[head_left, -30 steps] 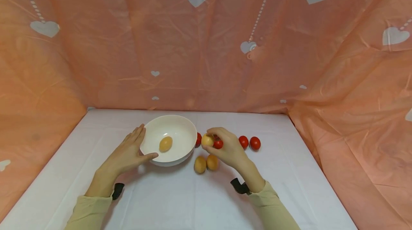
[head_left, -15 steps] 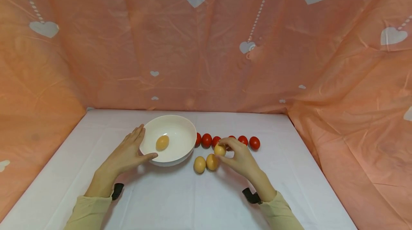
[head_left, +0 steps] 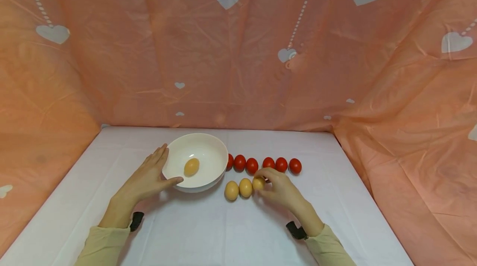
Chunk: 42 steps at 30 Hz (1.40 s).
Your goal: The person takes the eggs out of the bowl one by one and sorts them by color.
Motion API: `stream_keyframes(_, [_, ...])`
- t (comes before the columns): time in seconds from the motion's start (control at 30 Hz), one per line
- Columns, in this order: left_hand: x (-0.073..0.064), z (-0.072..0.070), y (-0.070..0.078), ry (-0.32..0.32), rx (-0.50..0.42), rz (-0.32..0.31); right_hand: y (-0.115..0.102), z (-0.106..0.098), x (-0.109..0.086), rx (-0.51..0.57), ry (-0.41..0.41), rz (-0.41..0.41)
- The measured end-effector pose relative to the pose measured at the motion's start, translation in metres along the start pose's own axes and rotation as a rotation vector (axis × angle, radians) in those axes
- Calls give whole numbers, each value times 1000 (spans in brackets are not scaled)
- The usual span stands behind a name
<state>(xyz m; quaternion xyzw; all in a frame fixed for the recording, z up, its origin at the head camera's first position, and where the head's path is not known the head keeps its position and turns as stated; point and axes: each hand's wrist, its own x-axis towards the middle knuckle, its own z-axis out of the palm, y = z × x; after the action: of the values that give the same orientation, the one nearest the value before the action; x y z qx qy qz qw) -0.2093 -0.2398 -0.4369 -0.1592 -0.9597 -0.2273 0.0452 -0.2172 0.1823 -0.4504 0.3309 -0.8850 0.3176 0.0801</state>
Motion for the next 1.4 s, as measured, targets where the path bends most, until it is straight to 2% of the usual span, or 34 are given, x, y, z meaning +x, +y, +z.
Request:
stream_keyframes(0.47, [0, 1, -2, 14, 4, 14, 2, 7, -3, -85, -91, 98])
stream_keyframes(0.7, [0, 1, -2, 7, 1, 14, 1, 9, -3, -94, -98, 104])
stream_keyframes(1.2, [1, 1, -2, 8, 3, 19, -2, 8, -3, -186, -104, 133])
stream_keyframes(1.4, [1, 1, -2, 5, -1, 11, -7, 4, 0, -144, -72, 143])
